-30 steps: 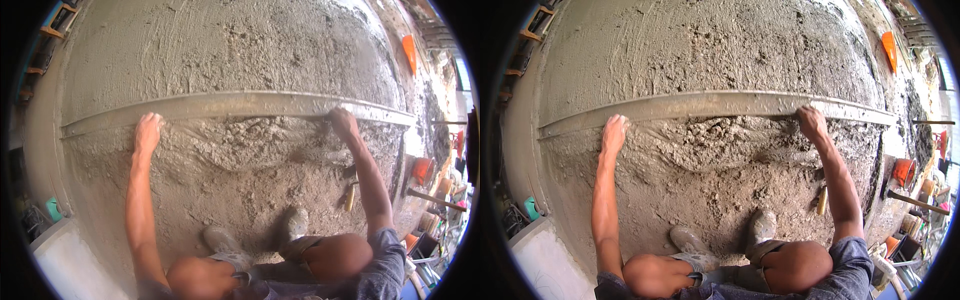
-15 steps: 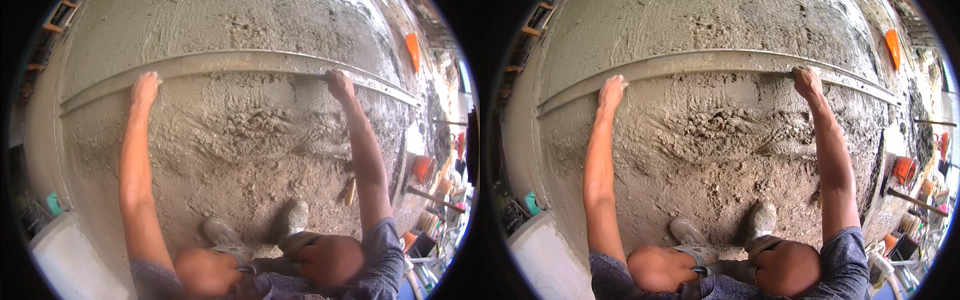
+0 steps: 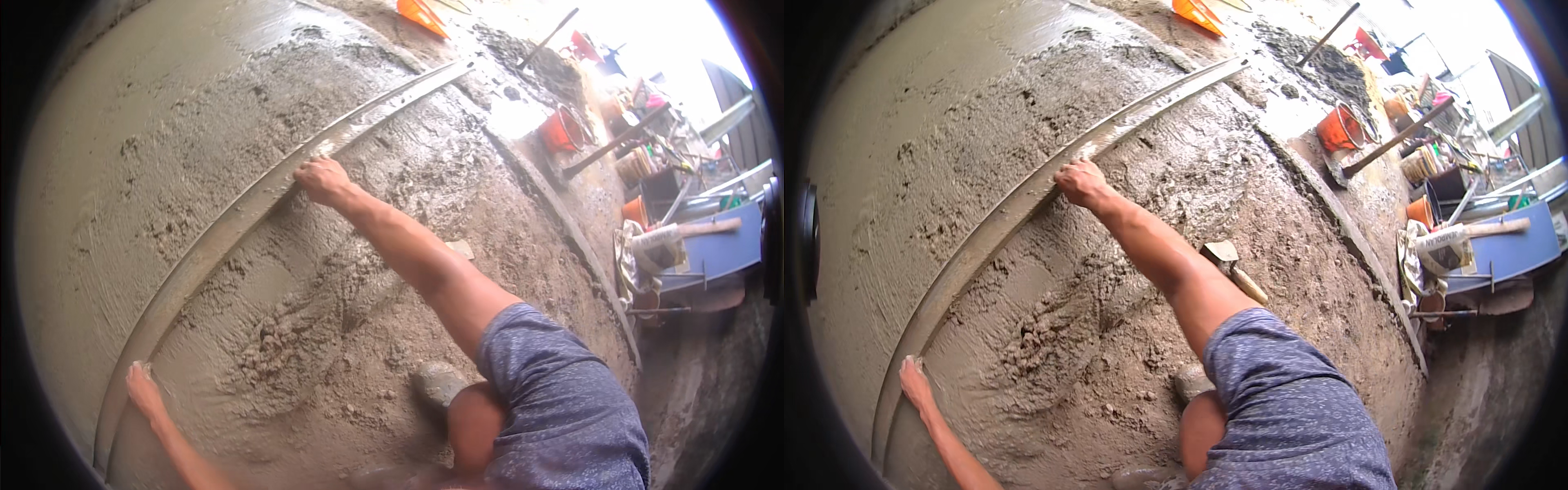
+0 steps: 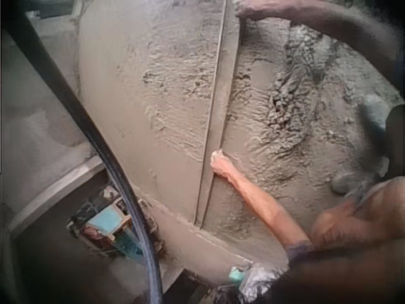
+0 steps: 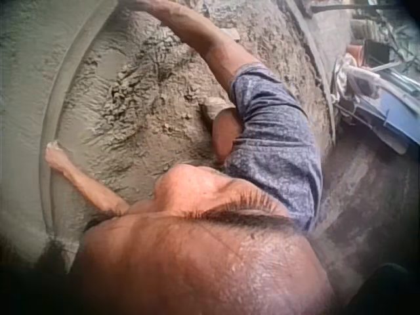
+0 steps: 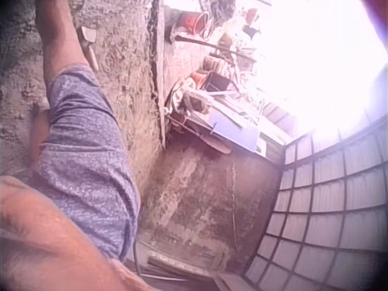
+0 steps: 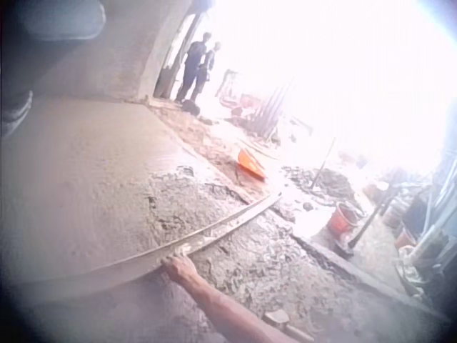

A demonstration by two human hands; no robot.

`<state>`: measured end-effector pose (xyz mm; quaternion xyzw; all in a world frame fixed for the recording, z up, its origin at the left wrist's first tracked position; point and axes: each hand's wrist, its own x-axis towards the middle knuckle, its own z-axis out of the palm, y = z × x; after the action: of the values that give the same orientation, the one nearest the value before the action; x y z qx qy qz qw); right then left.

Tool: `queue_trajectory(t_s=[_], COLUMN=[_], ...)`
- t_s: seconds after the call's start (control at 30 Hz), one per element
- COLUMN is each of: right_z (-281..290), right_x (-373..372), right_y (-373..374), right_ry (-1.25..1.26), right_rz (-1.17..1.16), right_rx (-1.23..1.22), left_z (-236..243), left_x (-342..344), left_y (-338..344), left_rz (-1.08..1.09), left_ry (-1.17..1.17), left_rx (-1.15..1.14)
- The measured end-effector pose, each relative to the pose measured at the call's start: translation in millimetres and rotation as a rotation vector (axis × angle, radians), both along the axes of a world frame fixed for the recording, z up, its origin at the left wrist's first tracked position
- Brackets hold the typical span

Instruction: The person uses a long straightedge to screed and level wet concrete on a floor. They repeatedly pull the straightedge across the surface to remove high spots and fill low areas, progressively smoothing the slab.

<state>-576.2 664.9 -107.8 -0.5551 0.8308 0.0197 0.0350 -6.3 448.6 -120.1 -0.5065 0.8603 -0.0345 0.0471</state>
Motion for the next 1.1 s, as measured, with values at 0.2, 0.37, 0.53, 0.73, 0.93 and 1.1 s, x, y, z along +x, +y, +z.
queue_trajectory(t_s=[0.2, 0.37, 0.53, 0.73, 0.93, 1.1], right_z=[-3.1, -14.1, 1.1, -8.1, 6.6, 17.1], right_x=[-37.5, -49.0, -35.9, -50.1, -2.2, 3.6], right_y=[-66.5, -94.1, -88.8, 34.4, 55.0, 119.3], right_ry=[0.086, 0.037, 0.051, -0.014, -0.015, -0.197], right_rz=[0.024, -0.047, 0.088, 0.11, 0.201, 0.202], right_rx=[0.023, -0.016, 0.052, 0.146, 0.22, 0.084], left_z=[-49.8, -43.2, -42.0, -13.5, 10.4, 27.5], left_x=[-7.6, -30.7, 22.6, -4.7, 43.1, 10.7], left_y=[-99.5, -132.4, -112.4, 29.6, 93.9, 87.6], left_rz=[-0.044, -0.086, -0.095, -0.067, 0.146, 0.14], left_ry=[0.081, -0.004, 0.077, 0.097, 0.044, 0.21], left_rx=[-0.072, -0.099, -0.112, 0.098, 0.221, 0.248])
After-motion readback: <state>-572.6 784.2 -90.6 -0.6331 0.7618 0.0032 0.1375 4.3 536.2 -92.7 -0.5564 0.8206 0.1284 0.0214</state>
